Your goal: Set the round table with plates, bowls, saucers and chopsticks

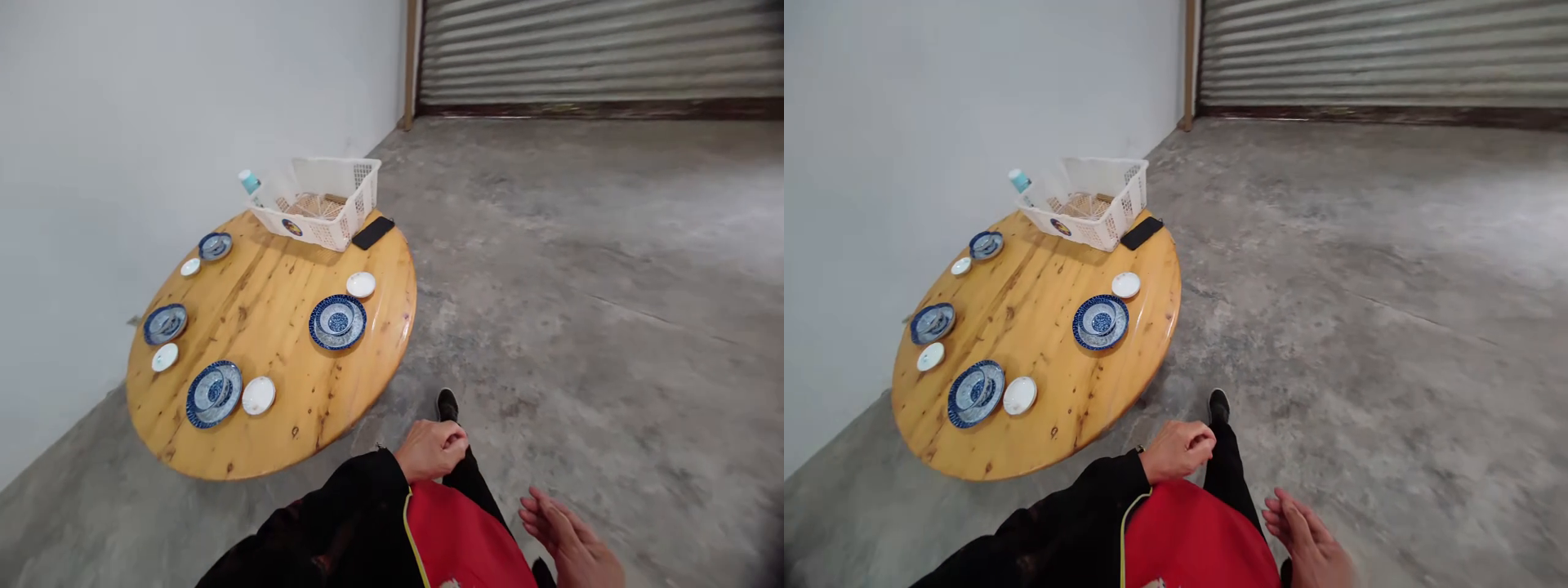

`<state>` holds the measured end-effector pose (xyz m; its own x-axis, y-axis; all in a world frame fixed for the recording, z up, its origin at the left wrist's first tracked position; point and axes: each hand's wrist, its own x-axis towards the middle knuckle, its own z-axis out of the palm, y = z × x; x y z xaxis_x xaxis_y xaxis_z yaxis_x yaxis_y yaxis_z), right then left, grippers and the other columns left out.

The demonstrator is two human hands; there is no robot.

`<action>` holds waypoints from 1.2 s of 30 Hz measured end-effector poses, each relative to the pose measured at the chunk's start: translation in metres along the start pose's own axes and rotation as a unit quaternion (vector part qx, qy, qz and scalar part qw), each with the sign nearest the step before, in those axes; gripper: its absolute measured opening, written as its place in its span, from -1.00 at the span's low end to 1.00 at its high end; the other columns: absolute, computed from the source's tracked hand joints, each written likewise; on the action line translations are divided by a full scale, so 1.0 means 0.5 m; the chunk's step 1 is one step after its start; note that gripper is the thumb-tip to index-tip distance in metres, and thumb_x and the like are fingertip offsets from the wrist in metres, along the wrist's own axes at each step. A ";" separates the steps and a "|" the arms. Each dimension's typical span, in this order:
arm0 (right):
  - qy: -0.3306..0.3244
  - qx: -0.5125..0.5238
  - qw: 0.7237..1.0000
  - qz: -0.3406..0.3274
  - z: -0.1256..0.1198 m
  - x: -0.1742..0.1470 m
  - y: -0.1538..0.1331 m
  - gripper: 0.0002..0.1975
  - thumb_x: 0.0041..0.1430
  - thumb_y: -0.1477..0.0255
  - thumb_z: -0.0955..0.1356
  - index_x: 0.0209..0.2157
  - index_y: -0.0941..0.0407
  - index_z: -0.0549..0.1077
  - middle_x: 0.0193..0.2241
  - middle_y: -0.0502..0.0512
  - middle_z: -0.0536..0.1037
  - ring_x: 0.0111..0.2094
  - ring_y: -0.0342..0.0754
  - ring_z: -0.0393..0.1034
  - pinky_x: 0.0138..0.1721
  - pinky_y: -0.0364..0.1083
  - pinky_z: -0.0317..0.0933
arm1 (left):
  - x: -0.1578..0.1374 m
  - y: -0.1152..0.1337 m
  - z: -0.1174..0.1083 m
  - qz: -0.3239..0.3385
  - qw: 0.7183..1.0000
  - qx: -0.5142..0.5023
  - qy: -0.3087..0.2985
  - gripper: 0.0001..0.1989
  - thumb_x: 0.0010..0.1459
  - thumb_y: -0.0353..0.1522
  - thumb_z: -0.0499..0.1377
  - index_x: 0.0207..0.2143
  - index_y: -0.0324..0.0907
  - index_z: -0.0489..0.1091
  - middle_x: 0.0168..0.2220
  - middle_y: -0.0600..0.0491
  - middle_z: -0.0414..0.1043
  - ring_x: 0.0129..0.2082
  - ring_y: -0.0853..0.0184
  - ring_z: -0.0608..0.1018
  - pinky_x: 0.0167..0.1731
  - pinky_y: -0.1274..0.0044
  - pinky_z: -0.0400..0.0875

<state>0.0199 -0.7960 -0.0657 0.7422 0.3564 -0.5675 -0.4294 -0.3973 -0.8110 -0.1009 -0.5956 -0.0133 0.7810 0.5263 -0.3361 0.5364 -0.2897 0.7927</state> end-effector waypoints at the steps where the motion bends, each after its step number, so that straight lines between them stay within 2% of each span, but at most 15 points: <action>1: -0.007 0.001 1.000 0.015 0.004 0.043 -0.038 -0.59 -0.12 0.07 0.48 -0.32 0.10 0.57 -0.42 0.12 0.65 -0.43 0.04 0.57 -0.42 -0.07 0.51 | 0.024 0.009 -0.010 -0.016 0.999 -0.012 0.031 -0.77 0.23 -0.36 0.05 -0.28 -0.14 0.52 -0.40 0.10 0.59 -0.44 0.39 0.56 -0.36 0.61 0.34; 4: -0.048 -0.004 0.998 0.045 0.020 0.178 -0.158 -0.55 -0.24 0.07 0.51 -0.38 0.11 0.57 -0.46 0.12 0.63 -0.46 0.02 0.54 -0.45 -0.08 0.48 | 0.098 0.036 -0.042 -0.068 0.988 -0.054 0.124 -0.79 0.21 -0.37 0.05 -0.31 -0.15 0.49 -0.44 0.10 0.57 -0.45 0.40 0.55 -0.37 0.62 0.34; 7: -0.106 -0.040 0.993 0.029 0.057 0.311 -0.281 -0.54 -0.29 0.08 0.52 -0.38 0.13 0.56 -0.48 0.11 0.63 -0.48 0.01 0.52 -0.47 -0.08 0.46 | 0.161 0.061 -0.073 -0.104 0.966 -0.102 0.213 -0.77 0.24 -0.32 0.02 -0.34 -0.16 0.46 -0.45 0.08 0.57 -0.47 0.41 0.55 -0.40 0.62 0.35; 11: -0.179 -0.094 0.979 -0.015 0.149 0.449 -0.432 -0.46 -0.36 0.08 0.53 -0.36 0.18 0.57 -0.50 0.12 0.61 -0.49 0.01 0.50 -0.47 -0.08 0.43 | 0.203 0.080 -0.094 -0.143 0.936 -0.135 0.291 -0.75 0.25 -0.29 -0.01 -0.37 -0.17 0.40 -0.46 0.06 0.55 -0.49 0.40 0.53 -0.44 0.62 0.33; 14: -0.256 -0.124 0.956 -0.070 0.242 0.500 -0.519 -0.44 -0.31 0.04 0.52 -0.34 0.18 0.58 -0.49 0.11 0.61 -0.48 0.00 0.49 -0.43 -0.06 0.42 | 0.207 0.083 -0.097 -0.184 0.916 -0.147 0.324 -0.75 0.25 -0.28 -0.02 -0.39 -0.17 0.37 -0.48 0.06 0.52 -0.52 0.40 0.52 -0.47 0.61 0.31; 19: -0.365 -0.156 0.907 -0.139 0.402 0.500 -0.616 -0.46 -0.18 -0.02 0.48 -0.32 0.16 0.57 -0.47 0.13 0.61 -0.47 -0.01 0.47 -0.38 -0.04 0.39 | 0.205 0.068 -0.128 -0.211 0.886 -0.168 0.378 -0.70 0.30 -0.23 -0.04 -0.36 -0.17 0.39 -0.45 0.06 0.52 -0.49 0.39 0.55 -0.44 0.60 0.33; 23: -0.409 -0.182 0.865 -0.226 0.501 0.473 -0.704 -0.51 -0.10 0.00 0.46 -0.32 0.14 0.56 -0.49 0.13 0.59 -0.49 -0.02 0.44 -0.41 -0.04 0.34 | 0.212 0.038 -0.176 -0.204 0.866 -0.168 0.425 -0.68 0.32 -0.22 -0.04 -0.35 -0.17 0.40 -0.45 0.06 0.51 -0.49 0.39 0.55 -0.41 0.60 0.33; 27: -0.407 -0.203 0.821 -0.346 0.577 0.440 -0.824 -0.60 0.01 0.06 0.43 -0.29 0.10 0.56 -0.45 0.12 0.60 -0.47 -0.02 0.43 -0.38 -0.04 0.33 | 0.211 0.009 -0.210 -0.185 0.855 -0.161 0.456 -0.68 0.33 -0.21 -0.05 -0.34 -0.16 0.40 -0.44 0.06 0.49 -0.43 0.39 0.55 -0.40 0.62 0.34; 31: -0.380 -0.243 0.775 -0.442 0.670 0.400 -0.947 -0.67 0.10 0.14 0.38 -0.24 0.10 0.55 -0.39 0.12 0.62 -0.40 0.01 0.48 -0.30 -0.03 0.35 | 0.196 -0.014 -0.219 -0.191 0.847 -0.169 0.467 -0.67 0.35 -0.20 -0.05 -0.31 -0.15 0.41 -0.41 0.05 0.49 -0.41 0.38 0.56 -0.39 0.63 0.38; 33: -0.372 -0.284 0.737 -0.488 0.732 0.387 -1.002 -0.69 0.14 0.20 0.34 -0.23 0.13 0.56 -0.38 0.13 0.63 -0.36 0.02 0.50 -0.29 -0.06 0.31 | 0.187 -0.026 -0.214 -0.203 0.837 -0.191 0.471 -0.65 0.36 -0.16 -0.05 -0.27 -0.15 0.43 -0.38 0.03 0.51 -0.38 0.37 0.57 -0.37 0.62 0.41; 36: -0.361 -0.364 0.665 -0.543 0.853 0.393 -1.068 -0.69 0.17 0.31 0.31 -0.16 0.17 0.58 -0.35 0.12 0.62 -0.34 -0.01 0.46 -0.33 -0.10 0.21 | 0.181 -0.045 -0.200 -0.223 0.817 -0.235 0.476 -0.61 0.36 -0.10 -0.04 -0.20 -0.15 0.47 -0.34 0.01 0.55 -0.33 0.35 0.60 -0.33 0.61 0.46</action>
<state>0.1755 -0.1530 0.1951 -0.1433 0.9761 0.1634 0.7167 0.2163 -0.6630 -0.0741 -0.4616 -0.0109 -0.1822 0.9443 -0.2740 0.3425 0.3222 0.8825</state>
